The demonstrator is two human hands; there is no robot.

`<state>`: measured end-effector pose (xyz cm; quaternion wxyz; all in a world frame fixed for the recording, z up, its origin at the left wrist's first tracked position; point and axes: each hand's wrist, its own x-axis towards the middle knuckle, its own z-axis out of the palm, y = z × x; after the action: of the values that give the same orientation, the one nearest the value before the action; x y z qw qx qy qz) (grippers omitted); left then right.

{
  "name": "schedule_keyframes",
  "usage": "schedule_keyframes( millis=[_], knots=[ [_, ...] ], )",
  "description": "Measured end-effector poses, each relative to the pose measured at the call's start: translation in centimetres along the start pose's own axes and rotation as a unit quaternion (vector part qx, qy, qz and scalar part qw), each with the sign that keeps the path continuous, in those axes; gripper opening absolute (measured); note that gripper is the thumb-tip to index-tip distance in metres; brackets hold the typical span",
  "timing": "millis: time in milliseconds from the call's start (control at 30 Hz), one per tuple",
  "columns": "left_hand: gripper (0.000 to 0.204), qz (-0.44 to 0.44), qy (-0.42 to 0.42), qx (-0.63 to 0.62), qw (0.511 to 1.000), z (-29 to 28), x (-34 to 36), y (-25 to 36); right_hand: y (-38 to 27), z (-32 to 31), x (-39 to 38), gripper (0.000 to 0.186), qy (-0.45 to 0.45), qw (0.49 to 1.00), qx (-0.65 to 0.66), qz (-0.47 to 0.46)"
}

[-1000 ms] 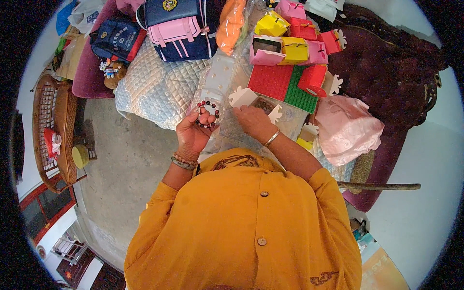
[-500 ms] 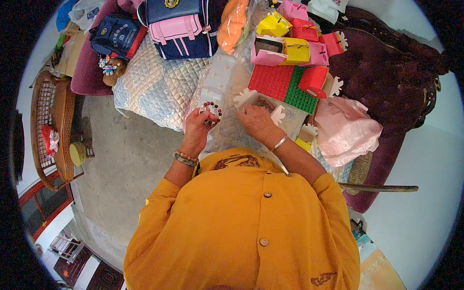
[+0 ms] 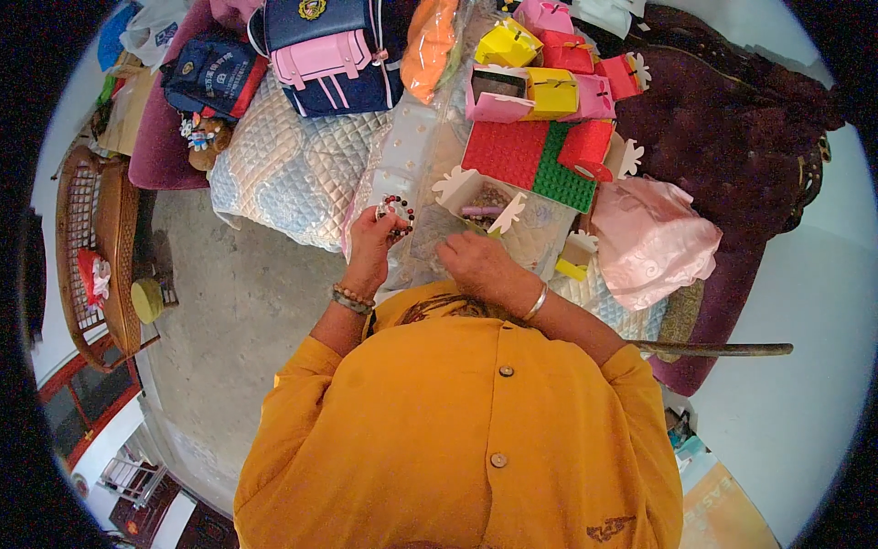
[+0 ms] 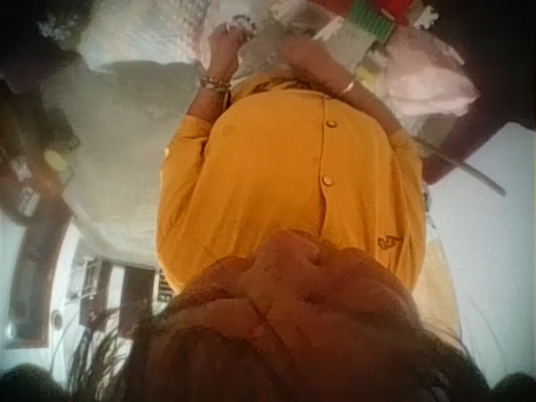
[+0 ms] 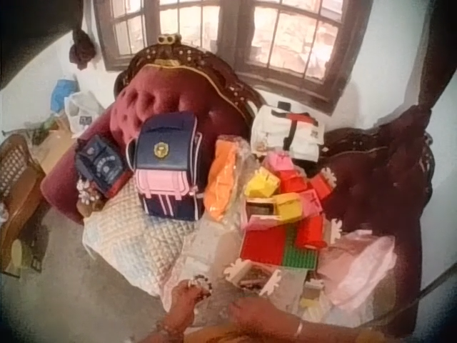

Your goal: The person picks up a plastic bag and toys from a sofa, handles small jewelry items and a storage box by hand, and then uses a broom to sweep the floor near several plastic chairs and a birdcage.

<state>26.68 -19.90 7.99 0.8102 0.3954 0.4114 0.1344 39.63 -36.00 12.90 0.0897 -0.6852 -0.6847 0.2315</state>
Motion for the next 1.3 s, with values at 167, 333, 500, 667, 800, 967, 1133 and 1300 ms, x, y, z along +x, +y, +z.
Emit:
schedule_keyframes(
  millis=[167, 333, 500, 667, 800, 967, 1133, 1300],
  knots=[
    [0.015, 0.055, -0.022, 0.067, 0.996, 0.7, 2.4, -2.6, 1.5, -1.9, -0.1, 0.026, 0.167, 0.965, -0.18, 0.089],
    [0.018, 0.082, -0.047, 0.134, 0.986, 2.8, 3.6, -2.4, 2.8, -0.4, -3.7, 0.021, 0.008, 0.979, -0.164, 0.124],
    [0.019, 0.07, -0.091, 0.141, 0.983, 4.9, 3.4, -1.6, 3.5, -0.1, -4.3, 0.019, 0.028, 0.981, -0.146, 0.128],
    [0.021, 0.088, -0.111, 0.17, 0.975, 5.0, 3.9, -2.1, 3.6, -1.7, -4.0, 0.017, 0.032, 0.984, -0.071, 0.158],
    [0.022, 0.115, -0.137, 0.257, 0.95, 5.7, 3.7, -1.5, 5.3, -1.0, -2.7, 0.013, 0.013, 0.975, -0.081, 0.207],
    [0.023, 0.169, -0.151, 0.362, 0.904, 6.8, 3.3, -1.0, 7.0, 0.6, 0.0, 0.011, -0.017, 0.973, -0.131, 0.192],
    [0.025, 0.123, -0.151, 0.297, 0.935, 7.0, 3.6, -1.7, 8.6, 3.1, 1.3, 0.015, 0.003, 0.982, -0.114, 0.153],
    [0.017, 0.11, -0.105, 0.275, 0.949, 7.3, 3.2, -0.6, 8.2, 3.1, 1.3, 0.018, -0.047, 0.963, -0.183, 0.194]
  ],
)
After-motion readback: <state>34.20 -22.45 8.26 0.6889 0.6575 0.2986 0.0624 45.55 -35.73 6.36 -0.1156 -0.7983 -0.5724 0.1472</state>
